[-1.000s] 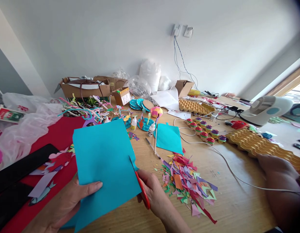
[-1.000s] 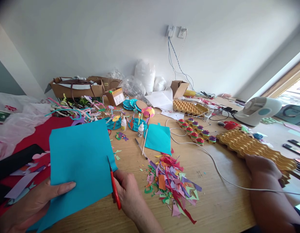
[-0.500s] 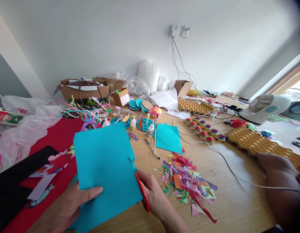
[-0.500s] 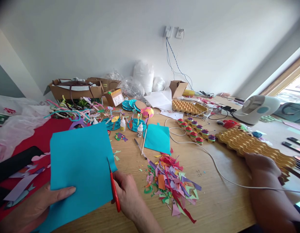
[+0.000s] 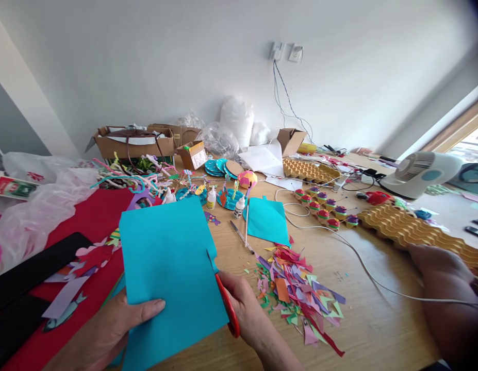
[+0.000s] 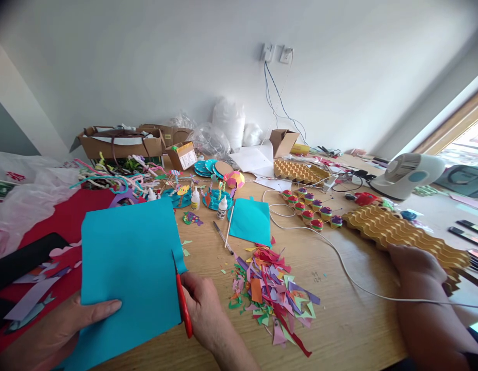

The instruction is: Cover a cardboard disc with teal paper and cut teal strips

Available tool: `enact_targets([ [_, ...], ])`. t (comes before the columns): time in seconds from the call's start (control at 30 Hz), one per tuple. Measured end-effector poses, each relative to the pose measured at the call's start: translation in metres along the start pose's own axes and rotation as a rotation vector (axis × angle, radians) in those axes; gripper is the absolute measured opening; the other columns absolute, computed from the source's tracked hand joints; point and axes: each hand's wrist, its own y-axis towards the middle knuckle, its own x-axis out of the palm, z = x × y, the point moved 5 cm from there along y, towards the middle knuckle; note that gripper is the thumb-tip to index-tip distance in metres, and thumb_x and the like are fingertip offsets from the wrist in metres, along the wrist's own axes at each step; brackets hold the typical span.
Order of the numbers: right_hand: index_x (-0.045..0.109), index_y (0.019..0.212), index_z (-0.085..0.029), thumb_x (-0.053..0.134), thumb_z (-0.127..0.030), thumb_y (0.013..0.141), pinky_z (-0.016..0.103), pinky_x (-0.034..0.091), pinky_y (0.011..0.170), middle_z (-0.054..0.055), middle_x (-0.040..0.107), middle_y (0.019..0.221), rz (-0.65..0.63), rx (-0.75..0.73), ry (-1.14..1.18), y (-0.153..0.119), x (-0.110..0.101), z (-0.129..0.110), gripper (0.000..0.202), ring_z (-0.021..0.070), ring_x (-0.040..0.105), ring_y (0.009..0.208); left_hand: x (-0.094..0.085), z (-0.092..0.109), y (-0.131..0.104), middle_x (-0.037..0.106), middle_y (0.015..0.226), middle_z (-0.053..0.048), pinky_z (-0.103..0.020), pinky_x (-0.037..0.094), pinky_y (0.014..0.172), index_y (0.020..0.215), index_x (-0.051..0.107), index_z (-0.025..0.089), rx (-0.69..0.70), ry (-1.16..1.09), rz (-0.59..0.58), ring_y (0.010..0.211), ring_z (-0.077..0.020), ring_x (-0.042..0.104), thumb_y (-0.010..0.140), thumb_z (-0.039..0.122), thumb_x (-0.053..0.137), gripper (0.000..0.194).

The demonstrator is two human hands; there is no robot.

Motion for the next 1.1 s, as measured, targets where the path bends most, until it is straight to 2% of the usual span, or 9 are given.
enact_targets([
  [0.2, 0.043, 0.059, -0.016, 0.038, -0.043, 0.084, 0.017, 0.029, 0.045, -0.003, 0.042, 0.054, 0.027, 0.005, 0.026, 0.0000, 0.0011, 0.0039, 0.037, 0.0080, 0.039, 0.051, 0.0013, -0.0003, -0.0008, 0.065, 0.108, -0.010, -0.052, 0.045, 0.086, 0.127, 0.046, 0.023, -0.035, -0.016, -0.015, 0.106, -0.0385, 0.052, 0.054, 0.026, 0.078, 0.080],
  [0.43, 0.043, 0.057, -0.016, 0.039, -0.054, 0.082, 0.017, 0.027, 0.042, -0.003, 0.039, 0.051, 0.047, 0.013, -0.005, 0.0000, 0.0028, 0.0073, 0.045, 0.0077, 0.036, 0.048, -0.0010, -0.0004, -0.0016, 0.065, 0.107, -0.009, -0.052, 0.047, 0.085, 0.125, 0.048, 0.025, -0.024, -0.006, 0.018, 0.103, -0.0391, 0.054, 0.050, 0.028, 0.080, 0.082],
  [0.57, 0.044, 0.058, -0.016, 0.037, -0.052, 0.083, 0.018, 0.030, 0.047, -0.003, 0.040, 0.055, 0.026, -0.024, -0.016, -0.0012, 0.0017, 0.0029, 0.044, 0.0084, 0.037, 0.053, -0.0019, -0.0026, 0.0000, 0.066, 0.106, -0.009, -0.051, 0.048, 0.084, 0.121, 0.053, 0.025, -0.009, -0.004, 0.019, 0.103, -0.0388, 0.055, 0.050, 0.029, 0.079, 0.076],
  [0.77, 0.043, 0.062, -0.017, 0.034, -0.049, 0.086, 0.018, 0.032, 0.049, -0.003, 0.043, 0.055, -0.027, -0.003, 0.045, -0.0023, 0.0018, 0.0012, 0.041, 0.0085, 0.040, 0.052, 0.0020, -0.0030, -0.0015, 0.067, 0.106, -0.010, -0.048, 0.044, 0.089, 0.117, 0.055, 0.019, -0.021, -0.017, -0.058, 0.107, -0.0367, 0.052, 0.056, 0.026, 0.077, 0.066],
  [0.97, 0.042, 0.061, -0.016, 0.035, -0.045, 0.086, 0.019, 0.032, 0.052, -0.003, 0.039, 0.057, -0.002, -0.025, -0.023, -0.0010, -0.0011, -0.0011, 0.039, 0.0091, 0.037, 0.056, 0.0036, -0.0042, -0.0044, 0.064, 0.110, -0.011, -0.053, 0.043, 0.088, 0.131, 0.040, 0.022, -0.060, -0.059, -0.063, 0.109, -0.0389, 0.049, 0.052, 0.023, 0.080, 0.088],
  [1.1, 0.040, 0.059, -0.017, 0.036, -0.044, 0.085, 0.020, 0.032, 0.054, -0.003, 0.035, 0.059, 0.013, -0.031, -0.037, 0.0003, -0.0021, -0.0016, 0.038, 0.0098, 0.035, 0.058, 0.0037, -0.0051, -0.0030, 0.062, 0.113, -0.010, -0.052, 0.044, 0.089, 0.133, 0.035, 0.023, -0.040, -0.061, -0.063, 0.110, -0.0378, 0.048, 0.054, 0.023, 0.078, 0.090],
])
